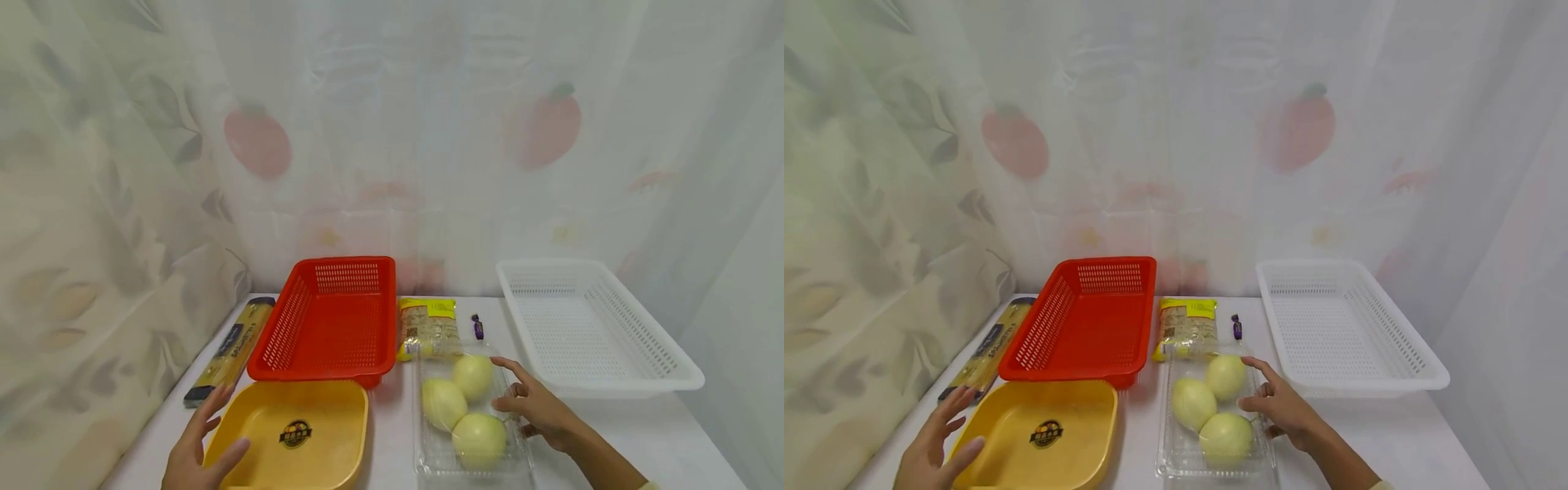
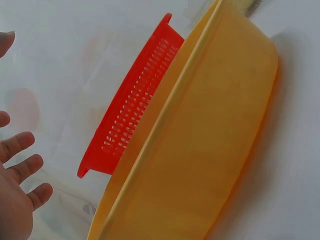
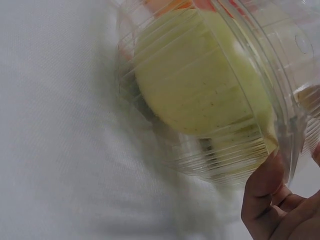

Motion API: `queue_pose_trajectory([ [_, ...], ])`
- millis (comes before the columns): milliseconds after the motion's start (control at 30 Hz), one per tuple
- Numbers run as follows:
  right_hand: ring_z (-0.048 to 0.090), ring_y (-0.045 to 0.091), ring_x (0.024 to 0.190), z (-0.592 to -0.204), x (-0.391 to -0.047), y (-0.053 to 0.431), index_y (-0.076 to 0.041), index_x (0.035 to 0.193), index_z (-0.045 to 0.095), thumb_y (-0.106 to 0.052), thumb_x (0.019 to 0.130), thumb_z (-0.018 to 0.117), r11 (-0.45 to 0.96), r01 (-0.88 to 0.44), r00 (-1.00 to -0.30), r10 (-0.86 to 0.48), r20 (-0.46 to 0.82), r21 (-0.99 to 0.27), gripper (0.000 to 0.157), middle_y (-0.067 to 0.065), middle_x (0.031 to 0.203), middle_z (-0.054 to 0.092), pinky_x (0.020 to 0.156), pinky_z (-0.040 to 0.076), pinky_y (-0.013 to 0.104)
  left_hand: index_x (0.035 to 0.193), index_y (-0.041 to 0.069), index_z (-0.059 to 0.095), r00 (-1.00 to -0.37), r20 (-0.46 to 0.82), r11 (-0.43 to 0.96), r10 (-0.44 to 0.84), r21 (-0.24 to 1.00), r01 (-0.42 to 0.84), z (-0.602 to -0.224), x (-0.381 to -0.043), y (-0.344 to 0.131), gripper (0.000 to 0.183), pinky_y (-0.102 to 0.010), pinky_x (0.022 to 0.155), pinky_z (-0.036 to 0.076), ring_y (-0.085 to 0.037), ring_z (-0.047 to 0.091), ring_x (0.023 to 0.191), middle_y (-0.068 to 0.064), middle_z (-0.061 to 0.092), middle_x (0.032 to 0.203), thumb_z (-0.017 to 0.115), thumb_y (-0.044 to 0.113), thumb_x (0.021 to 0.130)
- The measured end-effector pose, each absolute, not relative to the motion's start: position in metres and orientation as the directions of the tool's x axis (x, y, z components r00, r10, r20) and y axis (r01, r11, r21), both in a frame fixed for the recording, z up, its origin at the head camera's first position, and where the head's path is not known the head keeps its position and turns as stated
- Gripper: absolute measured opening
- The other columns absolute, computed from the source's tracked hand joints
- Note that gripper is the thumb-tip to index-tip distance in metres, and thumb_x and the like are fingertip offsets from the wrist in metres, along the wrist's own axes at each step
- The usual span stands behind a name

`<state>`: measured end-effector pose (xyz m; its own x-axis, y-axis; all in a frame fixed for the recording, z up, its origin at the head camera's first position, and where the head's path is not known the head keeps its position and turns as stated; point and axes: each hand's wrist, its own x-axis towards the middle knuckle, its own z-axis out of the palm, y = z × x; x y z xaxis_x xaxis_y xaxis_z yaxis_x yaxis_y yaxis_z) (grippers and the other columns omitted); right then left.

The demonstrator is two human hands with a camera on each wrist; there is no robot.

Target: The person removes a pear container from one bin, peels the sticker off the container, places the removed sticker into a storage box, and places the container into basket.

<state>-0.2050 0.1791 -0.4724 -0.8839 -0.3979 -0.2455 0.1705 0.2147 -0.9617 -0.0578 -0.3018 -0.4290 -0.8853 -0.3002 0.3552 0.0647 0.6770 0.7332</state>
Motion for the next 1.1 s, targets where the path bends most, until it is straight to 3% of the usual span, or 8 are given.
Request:
queue_pose_trajectory([
  [133, 0.035, 0.018, 0.068, -0.471, -0.205, 0.180, -0.032, 0.152, 0.024, -0.020, 0.090, 0.069, 0.219, 0.172, -0.884, -0.395, -0.248, -0.961, 0.078, 0.010, 0.088, 0.043, 0.050, 0.039, 0.029, 0.152, 0.019, 0.029, -0.896, 0.332, 0.667, -0.295, 0.743, 0.055, -0.423, -0.062, -0.293, 0.081, -0.002, 0.082, 0.024, -0.004, 0.037, 0.119, -0.014, 0.047, 0.141, 0.075, 0.024, 0.086],
  [333, 0.035, 0.017, 0.067, -0.469, -0.206, 0.181, -0.033, 0.151, 0.024, -0.021, 0.089, 0.070, 0.230, 0.162, -0.884, -0.398, -0.245, -0.960, 0.078, 0.010, 0.088, 0.043, 0.050, 0.040, 0.028, 0.152, 0.024, 0.031, -0.882, 0.411, 0.629, -0.233, 0.755, 0.186, -0.419, -0.069, -0.279, 0.082, -0.007, 0.089, 0.028, 0.002, 0.036, 0.120, -0.012, 0.050, 0.138, 0.075, 0.012, 0.084],
  [567, 0.036, 0.017, 0.068, -0.470, -0.206, 0.181, -0.033, 0.151, 0.025, -0.019, 0.089, 0.069, 0.226, 0.160, -0.884, -0.402, -0.241, -0.961, 0.077, 0.011, 0.088, 0.043, 0.050, 0.041, 0.028, 0.150, 0.023, 0.033, -0.874, 0.455, 0.571, -0.167, 0.768, 0.291, -0.418, -0.080, -0.261, 0.081, -0.014, 0.094, 0.028, -0.006, 0.039, 0.123, -0.010, 0.051, 0.136, 0.074, 0.004, 0.083],
  [700, 0.040, 0.019, 0.072, -0.471, -0.205, 0.179, -0.032, 0.151, 0.025, -0.019, 0.089, 0.070, 0.227, 0.167, -0.881, -0.402, -0.248, -0.960, 0.078, 0.011, 0.088, 0.045, 0.052, 0.042, 0.029, 0.150, 0.020, 0.034, -0.898, 0.396, 0.579, -0.194, 0.785, 0.221, -0.413, -0.081, -0.250, 0.077, -0.016, 0.097, 0.030, -0.017, 0.042, 0.120, -0.006, 0.051, 0.137, 0.075, 0.016, 0.085],
  [833, 0.040, 0.020, 0.074, -0.471, -0.204, 0.177, -0.032, 0.151, 0.026, -0.020, 0.089, 0.069, 0.228, 0.162, -0.882, -0.402, -0.244, -0.960, 0.077, 0.010, 0.087, 0.044, 0.052, 0.042, 0.030, 0.151, 0.023, 0.031, -0.924, 0.319, 0.596, -0.211, 0.791, 0.138, -0.408, -0.082, -0.238, 0.076, -0.012, 0.097, 0.028, -0.018, 0.042, 0.120, -0.002, 0.050, 0.139, 0.073, 0.030, 0.087],
  [967, 0.039, 0.020, 0.073, -0.470, -0.204, 0.178, -0.032, 0.151, 0.025, -0.020, 0.089, 0.069, 0.227, 0.158, -0.884, -0.402, -0.240, -0.961, 0.077, 0.010, 0.087, 0.043, 0.052, 0.041, 0.030, 0.151, 0.023, 0.030, -0.937, 0.299, 0.548, -0.180, 0.822, 0.157, -0.409, -0.085, -0.229, 0.076, -0.007, 0.093, 0.026, -0.017, 0.042, 0.122, -0.002, 0.050, 0.139, 0.073, 0.026, 0.088],
  [1100, 0.039, 0.020, 0.073, -0.469, -0.204, 0.178, -0.031, 0.151, 0.025, -0.020, 0.089, 0.069, 0.226, 0.160, -0.882, -0.405, -0.242, -0.961, 0.078, 0.010, 0.087, 0.044, 0.051, 0.041, 0.030, 0.150, 0.025, 0.031, -0.944, 0.290, 0.522, -0.160, 0.836, 0.168, -0.412, -0.089, -0.221, 0.075, -0.010, 0.094, 0.030, -0.018, 0.043, 0.124, -0.001, 0.050, 0.139, 0.073, 0.027, 0.087],
])
